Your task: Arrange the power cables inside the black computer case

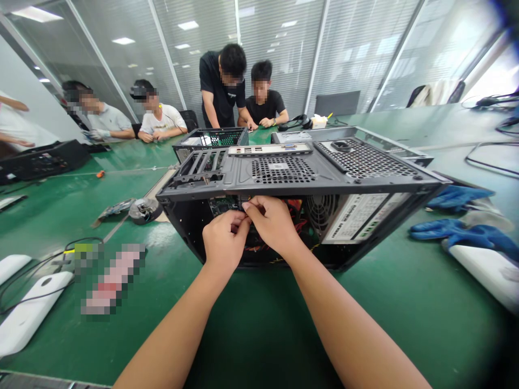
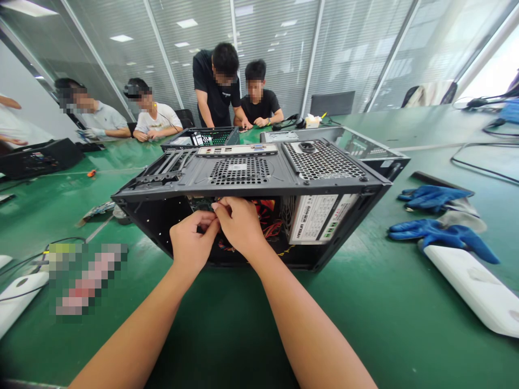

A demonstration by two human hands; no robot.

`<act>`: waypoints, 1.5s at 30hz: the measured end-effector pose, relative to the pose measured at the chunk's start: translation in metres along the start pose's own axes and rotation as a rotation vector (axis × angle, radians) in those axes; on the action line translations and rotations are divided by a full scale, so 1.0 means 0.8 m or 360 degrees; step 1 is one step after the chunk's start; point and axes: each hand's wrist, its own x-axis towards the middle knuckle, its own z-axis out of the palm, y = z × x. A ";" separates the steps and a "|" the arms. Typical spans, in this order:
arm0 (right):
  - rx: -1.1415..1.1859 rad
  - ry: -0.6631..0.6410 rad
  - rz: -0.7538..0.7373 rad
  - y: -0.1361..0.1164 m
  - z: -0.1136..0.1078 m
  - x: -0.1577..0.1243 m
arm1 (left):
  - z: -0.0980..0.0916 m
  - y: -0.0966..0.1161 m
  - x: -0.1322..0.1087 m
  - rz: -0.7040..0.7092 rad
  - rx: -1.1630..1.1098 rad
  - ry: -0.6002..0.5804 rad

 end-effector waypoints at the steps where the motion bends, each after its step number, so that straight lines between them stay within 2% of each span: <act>1: -0.0004 0.0004 -0.0005 0.000 0.000 0.000 | 0.000 0.000 0.000 0.0010 0.0016 0.0010; 8: -0.0040 -0.0003 -0.0001 -0.001 -0.001 0.000 | -0.004 0.002 0.002 0.0080 0.0111 0.0055; 17: 0.0018 -0.0002 0.0005 -0.002 0.001 -0.001 | 0.001 0.000 -0.001 -0.0056 -0.0036 0.0064; 29: 0.0100 -0.0029 0.0015 -0.001 0.001 0.000 | 0.000 -0.005 0.000 -0.0007 0.0049 -0.0077; 40: 0.0057 -0.0014 0.0016 0.000 0.000 -0.001 | 0.001 0.002 0.000 0.0003 0.0020 0.0059; 45: 0.0089 -0.0020 0.0016 0.000 0.000 0.000 | 0.002 0.001 0.001 -0.0032 -0.0031 0.0036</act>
